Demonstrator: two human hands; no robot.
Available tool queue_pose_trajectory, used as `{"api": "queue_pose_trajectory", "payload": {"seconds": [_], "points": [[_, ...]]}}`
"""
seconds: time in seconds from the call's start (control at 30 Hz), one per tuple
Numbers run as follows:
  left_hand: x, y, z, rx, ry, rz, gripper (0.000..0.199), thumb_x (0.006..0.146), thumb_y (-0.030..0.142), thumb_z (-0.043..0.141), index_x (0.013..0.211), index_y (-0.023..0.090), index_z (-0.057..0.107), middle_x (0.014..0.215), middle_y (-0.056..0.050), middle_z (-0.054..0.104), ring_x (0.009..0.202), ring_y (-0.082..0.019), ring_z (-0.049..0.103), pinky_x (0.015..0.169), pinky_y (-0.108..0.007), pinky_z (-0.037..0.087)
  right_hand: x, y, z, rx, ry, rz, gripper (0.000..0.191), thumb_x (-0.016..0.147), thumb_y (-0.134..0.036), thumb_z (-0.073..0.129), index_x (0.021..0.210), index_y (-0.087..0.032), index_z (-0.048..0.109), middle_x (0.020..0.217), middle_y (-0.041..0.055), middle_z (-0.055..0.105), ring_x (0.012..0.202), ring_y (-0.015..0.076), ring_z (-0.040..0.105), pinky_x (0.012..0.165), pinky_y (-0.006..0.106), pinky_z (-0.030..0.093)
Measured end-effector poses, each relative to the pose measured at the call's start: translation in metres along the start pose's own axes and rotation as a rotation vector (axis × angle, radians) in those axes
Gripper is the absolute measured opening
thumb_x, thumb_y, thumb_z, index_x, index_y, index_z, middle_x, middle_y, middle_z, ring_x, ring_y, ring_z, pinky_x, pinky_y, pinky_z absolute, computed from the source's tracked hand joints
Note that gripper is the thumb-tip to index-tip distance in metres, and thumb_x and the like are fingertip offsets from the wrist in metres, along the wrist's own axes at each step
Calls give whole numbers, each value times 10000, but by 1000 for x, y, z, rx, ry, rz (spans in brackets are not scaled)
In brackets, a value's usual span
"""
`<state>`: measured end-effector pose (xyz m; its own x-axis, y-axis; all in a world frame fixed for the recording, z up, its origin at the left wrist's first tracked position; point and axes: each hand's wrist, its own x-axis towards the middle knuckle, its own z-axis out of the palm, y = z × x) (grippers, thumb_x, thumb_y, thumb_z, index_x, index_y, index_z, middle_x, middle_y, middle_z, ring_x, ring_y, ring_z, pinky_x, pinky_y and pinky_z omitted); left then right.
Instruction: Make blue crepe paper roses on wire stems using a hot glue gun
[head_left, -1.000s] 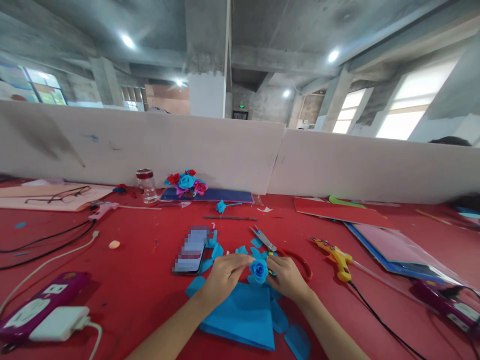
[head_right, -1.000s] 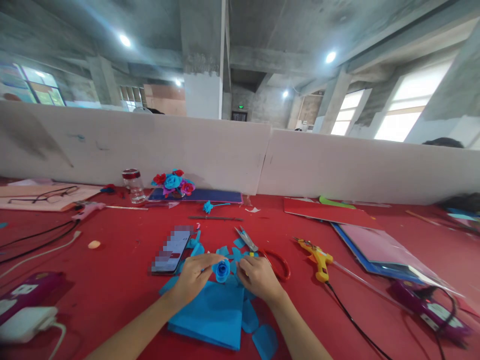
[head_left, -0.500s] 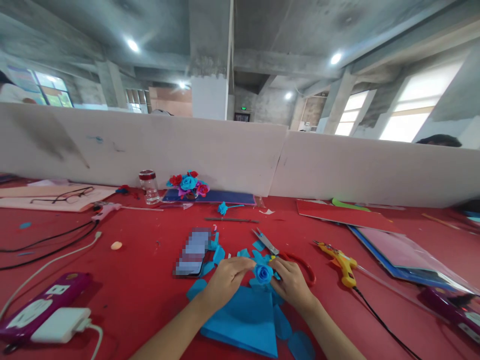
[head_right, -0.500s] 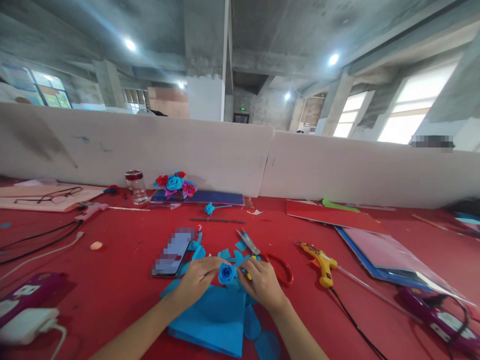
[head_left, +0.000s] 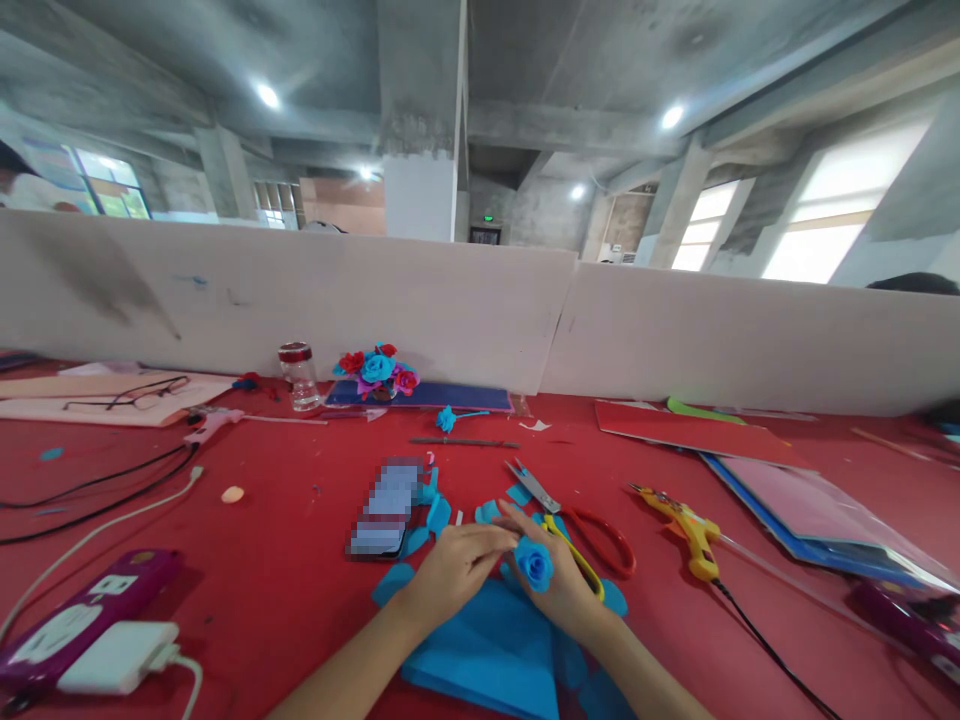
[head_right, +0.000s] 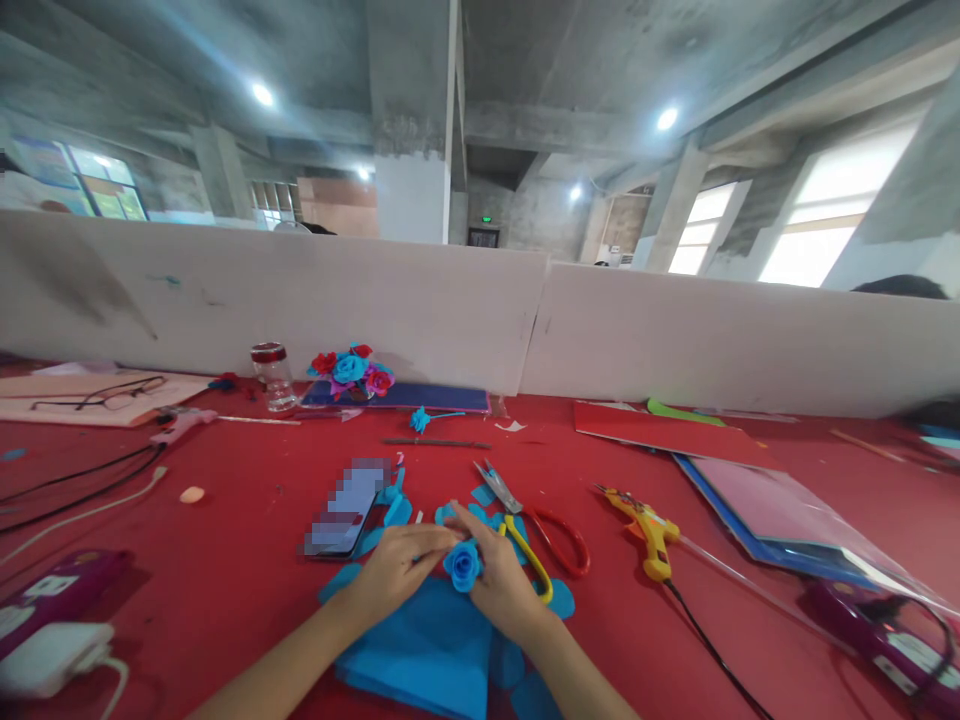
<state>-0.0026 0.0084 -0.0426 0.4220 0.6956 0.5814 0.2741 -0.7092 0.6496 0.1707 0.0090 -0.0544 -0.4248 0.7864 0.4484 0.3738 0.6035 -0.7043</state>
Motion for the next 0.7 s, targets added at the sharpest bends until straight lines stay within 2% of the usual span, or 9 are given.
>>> {"api": "queue_pose_trajectory", "payload": {"seconds": [0.17,0.27,0.53,0.7], "points": [[0,-1,2,-19,14,12,203,845,168,512,938,243,676,937,-25,713,855,-143,660,795,-258,506,3,-9,-6,5,34,19,342,732,-124,512,1051,-183,619,977,109,672,854,215,633,752,351,501],[0,-1,3,-57,29,12,187,837,176,528,924,233,684,917,-27,716,839,-146,664,775,-247,513,6,-11,-7,0,56,-14,277,746,-122,496,964,-190,652,902,90,685,817,202,629,728,325,495],[4,8,1,-92,81,-18,181,809,159,557,845,244,712,837,-13,726,736,-150,664,697,-244,517,6,-4,-3,-83,118,-57,150,745,-124,487,715,-198,613,676,15,633,609,135,576,571,228,463],[4,8,1,-63,101,-30,186,815,181,540,786,224,718,707,-10,714,687,-154,660,663,-241,517,6,-3,-3,-95,139,-73,200,721,-100,464,549,-197,499,539,-23,539,513,111,509,483,197,408]]}}
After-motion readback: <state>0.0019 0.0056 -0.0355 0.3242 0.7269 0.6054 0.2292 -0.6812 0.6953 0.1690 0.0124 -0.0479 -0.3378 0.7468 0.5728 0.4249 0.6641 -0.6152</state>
